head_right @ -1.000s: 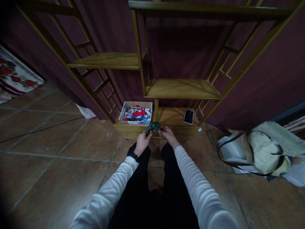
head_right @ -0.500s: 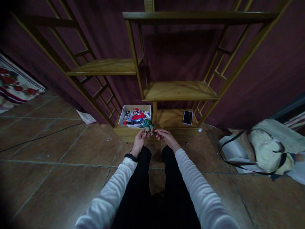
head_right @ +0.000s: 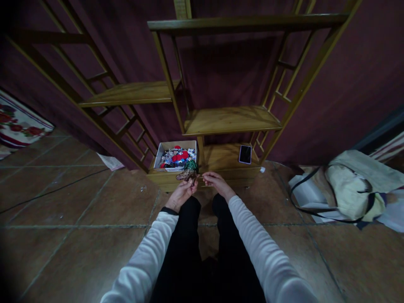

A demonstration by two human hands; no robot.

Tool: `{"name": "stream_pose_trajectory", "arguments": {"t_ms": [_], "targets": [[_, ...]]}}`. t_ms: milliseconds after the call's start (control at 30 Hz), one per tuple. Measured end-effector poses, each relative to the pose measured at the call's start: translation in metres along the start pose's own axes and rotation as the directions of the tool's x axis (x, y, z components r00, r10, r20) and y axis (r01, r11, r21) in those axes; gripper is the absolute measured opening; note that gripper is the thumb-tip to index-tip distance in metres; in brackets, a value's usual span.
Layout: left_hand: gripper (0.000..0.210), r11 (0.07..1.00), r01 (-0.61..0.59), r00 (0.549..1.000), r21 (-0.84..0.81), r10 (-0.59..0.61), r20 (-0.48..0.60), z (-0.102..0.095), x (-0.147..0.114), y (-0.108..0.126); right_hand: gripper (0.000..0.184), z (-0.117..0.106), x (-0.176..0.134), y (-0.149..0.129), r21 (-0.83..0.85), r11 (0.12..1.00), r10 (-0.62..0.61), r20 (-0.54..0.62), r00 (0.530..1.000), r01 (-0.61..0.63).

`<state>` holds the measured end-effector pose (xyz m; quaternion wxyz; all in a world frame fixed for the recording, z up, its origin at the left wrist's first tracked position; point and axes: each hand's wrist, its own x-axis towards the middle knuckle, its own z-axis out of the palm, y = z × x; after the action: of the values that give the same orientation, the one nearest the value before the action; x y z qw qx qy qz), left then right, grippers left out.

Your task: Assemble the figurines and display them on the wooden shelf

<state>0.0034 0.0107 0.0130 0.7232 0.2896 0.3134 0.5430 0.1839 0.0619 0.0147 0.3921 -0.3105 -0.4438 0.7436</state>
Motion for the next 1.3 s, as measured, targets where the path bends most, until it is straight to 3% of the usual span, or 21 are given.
{"name": "stream_pose_trajectory", "arguments": {"t_ms": [100, 200, 367, 633, 833, 1300], "targets": [[0.013, 1.000, 0.015, 1.000, 0.001, -0.015, -0.012, 0.003, -0.002, -0.001, 0.028, 0.003, -0.001, -0.001, -0.024, 1.000, 0.006, 0.006, 1.000, -0.006], [0.016, 0.999, 0.034, 0.999, 0.028, -0.033, -0.031, 0.004, -0.004, -0.002, 0.029, 0.004, 0.000, 0.000, -0.020, 1.000, 0.008, -0.002, 1.000, -0.008], [0.018, 0.999, 0.047, 0.998, 0.015, -0.047, 0.037, 0.004, -0.007, -0.002, 0.030, 0.004, 0.001, 0.002, -0.010, 1.000, 0.005, -0.005, 1.000, -0.005], [0.016, 0.993, 0.074, 0.997, 0.094, -0.073, -0.013, 0.010, -0.010, 0.000, 0.036, 0.002, 0.004, 0.009, 0.026, 1.000, 0.017, -0.047, 0.999, -0.016], [0.019, 0.997, 0.068, 0.995, 0.028, -0.070, 0.067, 0.010, -0.006, -0.005, 0.031, 0.002, 0.009, 0.013, 0.084, 0.996, -0.016, -0.082, 0.996, 0.023], [0.018, 0.997, 0.063, 0.997, 0.033, -0.065, 0.043, 0.014, -0.006, -0.003, 0.027, 0.003, 0.004, 0.006, 0.023, 0.997, -0.066, -0.064, 0.996, 0.068]]}}
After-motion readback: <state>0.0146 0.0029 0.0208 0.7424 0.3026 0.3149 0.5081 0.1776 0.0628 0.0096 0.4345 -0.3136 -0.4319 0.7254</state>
